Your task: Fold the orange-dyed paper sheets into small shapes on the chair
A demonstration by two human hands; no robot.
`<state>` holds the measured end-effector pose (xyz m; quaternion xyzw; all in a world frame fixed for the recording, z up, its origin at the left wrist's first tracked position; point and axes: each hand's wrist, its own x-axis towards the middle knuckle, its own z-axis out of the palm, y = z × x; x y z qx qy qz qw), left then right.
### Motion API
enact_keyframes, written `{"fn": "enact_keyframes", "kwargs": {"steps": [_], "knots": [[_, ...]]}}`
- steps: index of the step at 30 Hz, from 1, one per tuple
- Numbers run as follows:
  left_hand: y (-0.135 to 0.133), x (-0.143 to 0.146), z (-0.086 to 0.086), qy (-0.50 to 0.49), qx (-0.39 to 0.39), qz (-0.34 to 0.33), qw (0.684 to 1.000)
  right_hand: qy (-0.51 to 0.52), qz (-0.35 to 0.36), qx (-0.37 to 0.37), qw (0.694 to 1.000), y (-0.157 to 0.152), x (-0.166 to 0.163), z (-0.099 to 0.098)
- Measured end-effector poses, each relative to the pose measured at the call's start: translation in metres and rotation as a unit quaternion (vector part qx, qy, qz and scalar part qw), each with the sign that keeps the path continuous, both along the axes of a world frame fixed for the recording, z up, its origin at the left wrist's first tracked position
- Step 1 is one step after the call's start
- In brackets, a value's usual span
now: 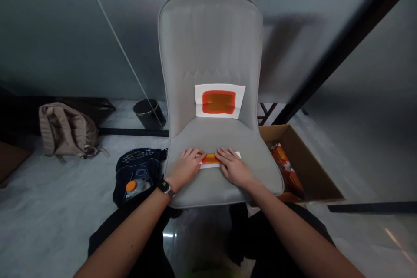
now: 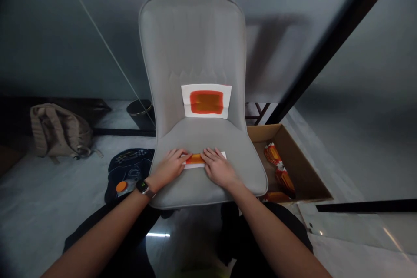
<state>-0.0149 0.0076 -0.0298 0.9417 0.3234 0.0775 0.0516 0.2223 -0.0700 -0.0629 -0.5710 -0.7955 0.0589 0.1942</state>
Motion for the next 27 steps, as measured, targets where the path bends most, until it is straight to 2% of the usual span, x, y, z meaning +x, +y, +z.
{"fn": "enact_keyframes", "kwargs": {"steps": [4, 7, 12, 19, 27], "knots": [[-0.011, 0.001, -0.002, -0.050, -0.011, -0.033, 0.998, 0.016, 0.005, 0.002, 1.000, -0.002, 0.002, -0.001], [-0.014, 0.003, -0.011, -0.070, -0.026, -0.067, 0.995, 0.033, 0.010, -0.001, 0.999, -0.002, 0.002, 0.001], [-0.014, 0.004, -0.025, -0.069, -0.039, -0.061, 0.995, 0.045, 0.014, 0.002, 0.999, -0.002, 0.003, 0.001], [-0.015, 0.005, -0.024, -0.065, -0.048, -0.048, 0.996, 0.051, 0.015, 0.001, 0.999, -0.004, 0.004, -0.002], [-0.009, 0.000, -0.024, -0.108, -0.111, -0.049, 0.987, 0.041, 0.011, -0.026, 0.999, -0.009, 0.004, -0.002]]}}
